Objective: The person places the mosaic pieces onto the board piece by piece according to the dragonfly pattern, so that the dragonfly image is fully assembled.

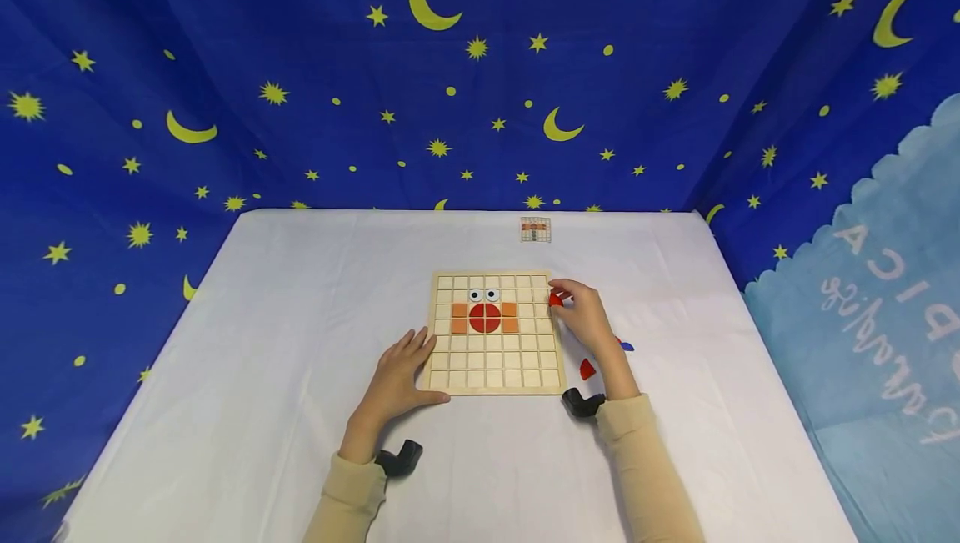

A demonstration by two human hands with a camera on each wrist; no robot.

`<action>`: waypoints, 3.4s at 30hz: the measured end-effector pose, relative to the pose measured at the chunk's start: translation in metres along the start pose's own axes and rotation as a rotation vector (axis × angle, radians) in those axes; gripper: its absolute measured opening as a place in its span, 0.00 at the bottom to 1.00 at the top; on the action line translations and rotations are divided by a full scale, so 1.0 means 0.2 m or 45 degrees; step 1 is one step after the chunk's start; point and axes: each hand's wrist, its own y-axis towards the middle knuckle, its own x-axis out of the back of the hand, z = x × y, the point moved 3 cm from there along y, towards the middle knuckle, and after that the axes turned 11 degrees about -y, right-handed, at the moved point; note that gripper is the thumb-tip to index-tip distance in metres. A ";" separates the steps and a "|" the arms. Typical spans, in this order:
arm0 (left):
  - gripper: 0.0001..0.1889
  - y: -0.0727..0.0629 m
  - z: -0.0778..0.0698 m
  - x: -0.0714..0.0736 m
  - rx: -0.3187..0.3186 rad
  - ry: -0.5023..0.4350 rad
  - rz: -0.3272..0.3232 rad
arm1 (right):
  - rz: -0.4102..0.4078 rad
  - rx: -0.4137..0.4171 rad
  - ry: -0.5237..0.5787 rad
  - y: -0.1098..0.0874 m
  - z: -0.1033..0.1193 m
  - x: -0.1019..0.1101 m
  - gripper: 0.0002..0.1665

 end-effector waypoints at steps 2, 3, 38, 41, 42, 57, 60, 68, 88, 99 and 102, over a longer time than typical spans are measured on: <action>0.53 0.00 0.00 0.00 -0.008 0.004 -0.004 | 0.033 0.028 0.019 0.01 0.02 -0.03 0.25; 0.53 0.00 0.00 0.00 -0.011 0.004 -0.005 | 0.046 0.039 0.027 0.01 0.02 -0.04 0.25; 0.53 0.00 0.00 0.00 -0.018 0.005 -0.017 | 0.197 0.156 0.140 0.05 0.09 -0.23 0.21; 0.53 0.01 0.01 0.00 -0.023 0.012 -0.019 | 0.201 0.153 0.142 0.05 0.10 -0.23 0.21; 0.53 0.01 0.01 0.00 -0.023 0.010 -0.017 | 0.199 0.150 0.137 0.05 0.10 -0.23 0.21; 0.53 0.00 0.00 0.00 -0.021 0.002 -0.011 | 0.036 0.035 0.068 -0.03 0.02 -0.06 0.20; 0.53 0.00 0.01 0.00 -0.017 0.007 -0.008 | -0.011 0.016 0.050 -0.06 -0.01 -0.01 0.20; 0.53 0.00 0.01 0.00 -0.018 0.002 -0.004 | -0.049 -0.056 -0.032 -0.16 -0.14 0.06 0.22; 0.52 0.00 0.00 0.00 -0.032 -0.006 -0.014 | 0.088 -0.168 -0.203 -0.32 -0.29 0.14 0.27; 0.52 0.00 0.00 0.00 -0.026 0.003 -0.007 | -0.001 -0.197 -0.223 -0.31 -0.31 0.12 0.22; 0.52 0.00 0.00 0.00 -0.028 0.011 -0.002 | -0.024 -0.186 -0.196 -0.32 -0.31 0.12 0.21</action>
